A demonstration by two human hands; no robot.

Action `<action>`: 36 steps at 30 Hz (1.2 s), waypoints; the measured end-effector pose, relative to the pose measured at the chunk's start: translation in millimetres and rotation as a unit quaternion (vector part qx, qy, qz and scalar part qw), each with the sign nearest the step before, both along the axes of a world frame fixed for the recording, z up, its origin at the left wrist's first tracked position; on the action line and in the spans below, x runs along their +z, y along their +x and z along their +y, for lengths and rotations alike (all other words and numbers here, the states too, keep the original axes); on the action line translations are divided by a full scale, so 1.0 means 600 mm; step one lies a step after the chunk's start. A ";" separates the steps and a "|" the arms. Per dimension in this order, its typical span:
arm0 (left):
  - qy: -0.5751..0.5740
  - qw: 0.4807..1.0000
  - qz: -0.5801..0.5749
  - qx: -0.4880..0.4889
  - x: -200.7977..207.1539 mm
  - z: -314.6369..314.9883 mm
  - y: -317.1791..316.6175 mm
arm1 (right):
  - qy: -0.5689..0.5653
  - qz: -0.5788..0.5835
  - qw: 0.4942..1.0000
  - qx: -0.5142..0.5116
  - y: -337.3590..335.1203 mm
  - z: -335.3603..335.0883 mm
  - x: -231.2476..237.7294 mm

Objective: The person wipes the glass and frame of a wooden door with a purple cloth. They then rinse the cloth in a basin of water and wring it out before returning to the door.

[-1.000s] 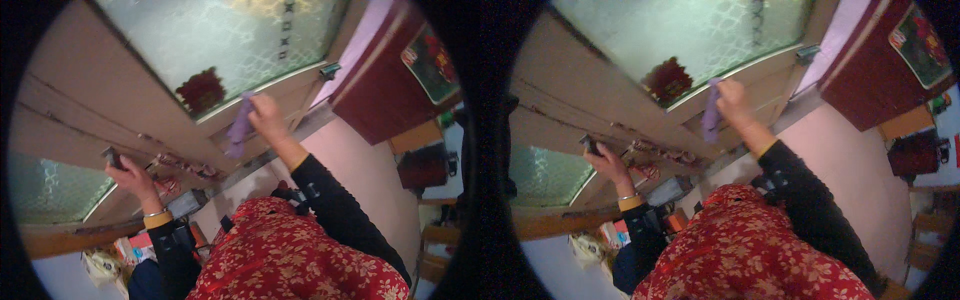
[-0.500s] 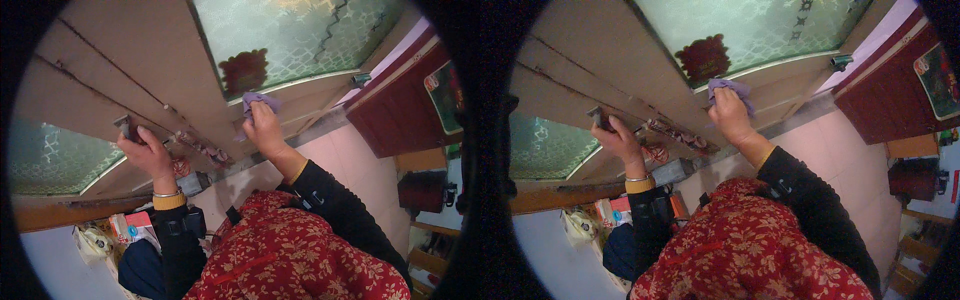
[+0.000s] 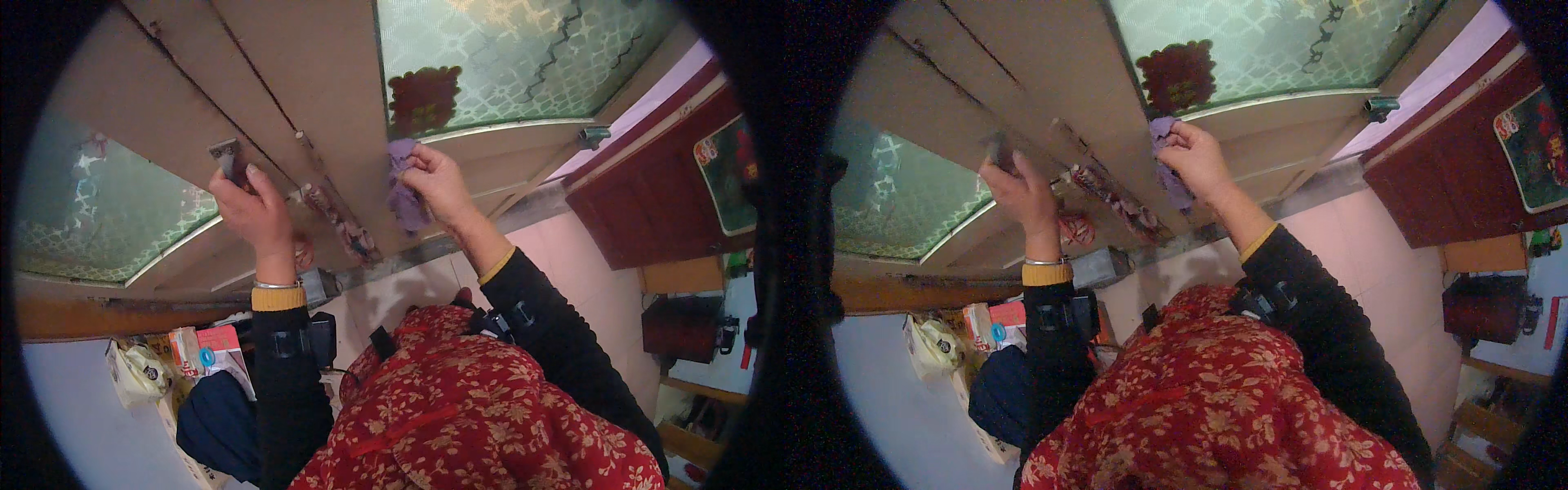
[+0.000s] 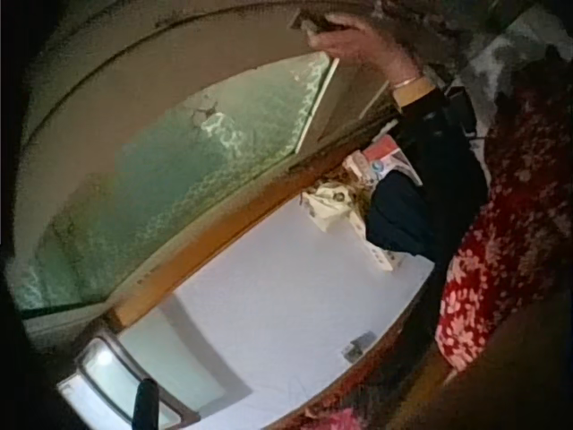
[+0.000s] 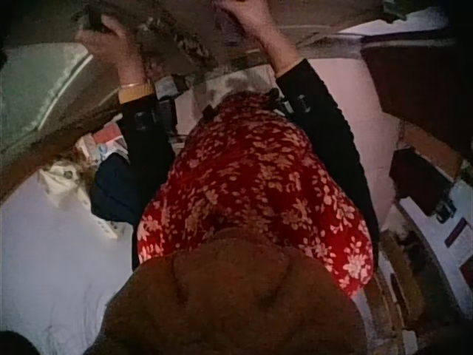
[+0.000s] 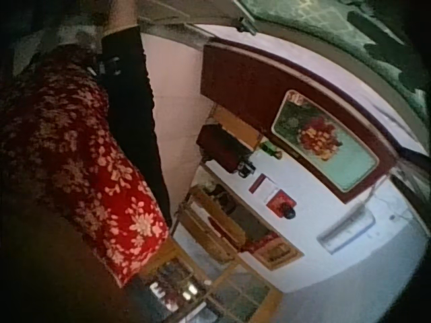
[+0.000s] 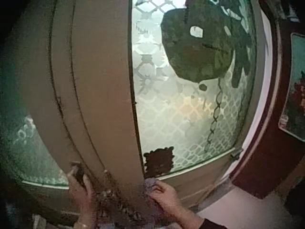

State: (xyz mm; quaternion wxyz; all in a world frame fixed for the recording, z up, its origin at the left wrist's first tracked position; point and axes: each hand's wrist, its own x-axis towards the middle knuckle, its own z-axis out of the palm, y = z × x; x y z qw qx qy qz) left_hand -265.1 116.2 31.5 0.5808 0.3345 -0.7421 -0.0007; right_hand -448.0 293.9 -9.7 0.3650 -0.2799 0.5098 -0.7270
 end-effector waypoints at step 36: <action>-0.040 0.999 0.012 0.006 -0.012 -0.012 0.000 | -0.068 -0.263 0.959 0.081 -0.010 0.102 -0.008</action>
